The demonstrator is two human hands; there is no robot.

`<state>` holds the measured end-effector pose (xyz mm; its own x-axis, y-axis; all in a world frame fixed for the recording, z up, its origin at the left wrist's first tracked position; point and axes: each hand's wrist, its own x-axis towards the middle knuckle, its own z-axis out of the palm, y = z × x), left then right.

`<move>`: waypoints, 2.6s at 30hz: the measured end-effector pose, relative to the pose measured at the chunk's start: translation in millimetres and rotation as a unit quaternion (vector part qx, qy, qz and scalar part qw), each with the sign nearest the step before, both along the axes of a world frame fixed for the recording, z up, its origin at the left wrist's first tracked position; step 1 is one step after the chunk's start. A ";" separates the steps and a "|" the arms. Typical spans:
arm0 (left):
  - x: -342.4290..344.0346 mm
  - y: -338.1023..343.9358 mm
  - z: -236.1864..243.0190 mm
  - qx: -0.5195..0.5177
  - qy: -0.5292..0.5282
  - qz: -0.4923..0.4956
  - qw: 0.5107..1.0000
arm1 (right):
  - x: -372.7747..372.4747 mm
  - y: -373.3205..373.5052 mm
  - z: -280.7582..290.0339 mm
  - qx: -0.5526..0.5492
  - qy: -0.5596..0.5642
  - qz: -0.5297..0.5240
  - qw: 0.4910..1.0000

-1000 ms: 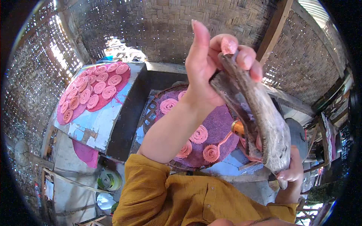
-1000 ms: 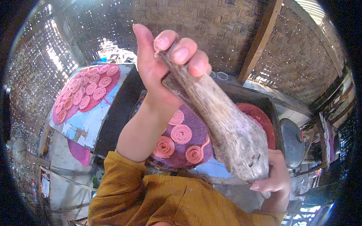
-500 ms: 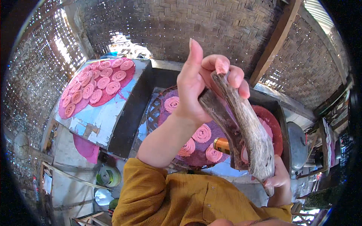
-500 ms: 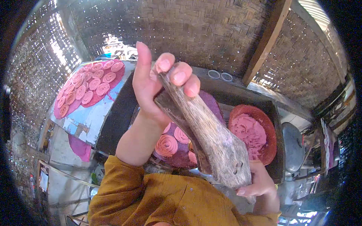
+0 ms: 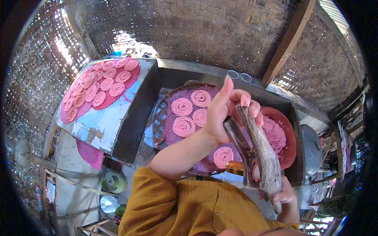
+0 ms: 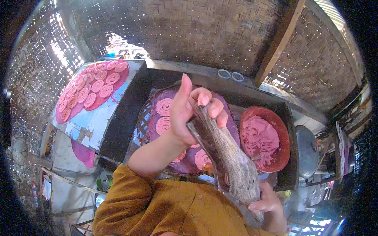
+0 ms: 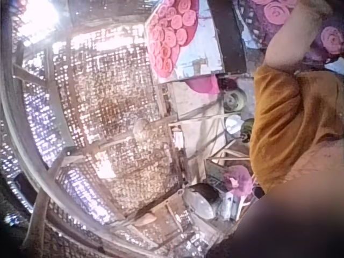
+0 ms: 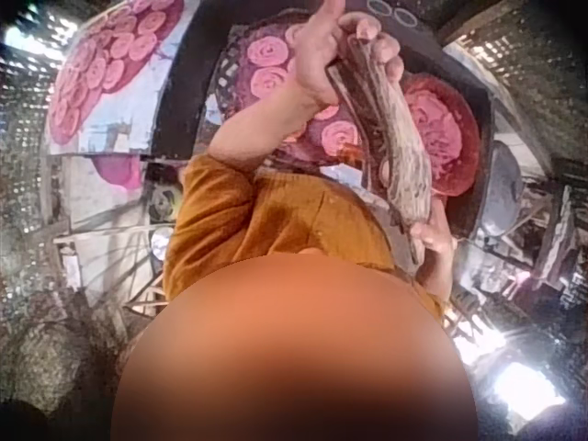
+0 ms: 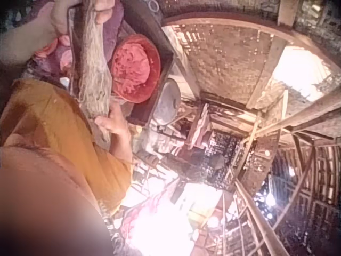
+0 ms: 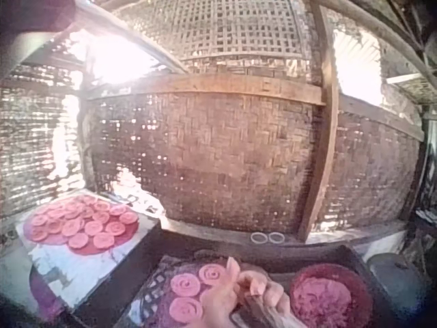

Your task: The person uses a wooden extruder tool to pipe pink dough into rose shapes onto a purple mat. They repeatedly fill the tool with dough from a red bowl and press it through the nozzle to form spirals, arranging the finished cakes on the mat.

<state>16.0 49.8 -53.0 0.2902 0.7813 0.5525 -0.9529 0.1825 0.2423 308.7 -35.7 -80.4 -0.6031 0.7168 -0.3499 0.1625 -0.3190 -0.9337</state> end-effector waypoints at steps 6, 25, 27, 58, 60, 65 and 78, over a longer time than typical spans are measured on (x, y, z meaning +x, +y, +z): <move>19.2 7.2 -18.0 -0.023 -0.015 -0.030 0.999 | 16.8 -9.4 -3.3 0.001 -0.042 -0.027 0.999; 14.7 48.9 -13.9 -0.029 0.012 0.028 0.999 | -13.5 20.2 7.4 0.177 -0.097 -0.050 0.978; 7.6 53.4 -12.2 -0.019 0.013 0.048 0.999 | -20.9 26.3 9.8 0.179 -0.100 -0.048 0.978; -16.8 -28.8 -136.7 -0.127 0.721 0.306 0.608 | -57.7 49.2 -39.4 0.098 0.044 -0.033 0.994; -17.4 -42.7 -125.6 -0.088 0.773 0.299 0.552 | -52.4 47.3 -44.4 0.114 0.087 -0.052 0.988; -15.9 -87.6 -146.4 0.102 0.831 0.337 0.431 | -31.6 44.6 -47.3 0.093 0.111 -0.114 0.983; -20.8 -83.2 -97.0 0.110 0.691 0.545 0.461 | -91.1 35.9 -38.4 0.235 0.097 0.105 0.961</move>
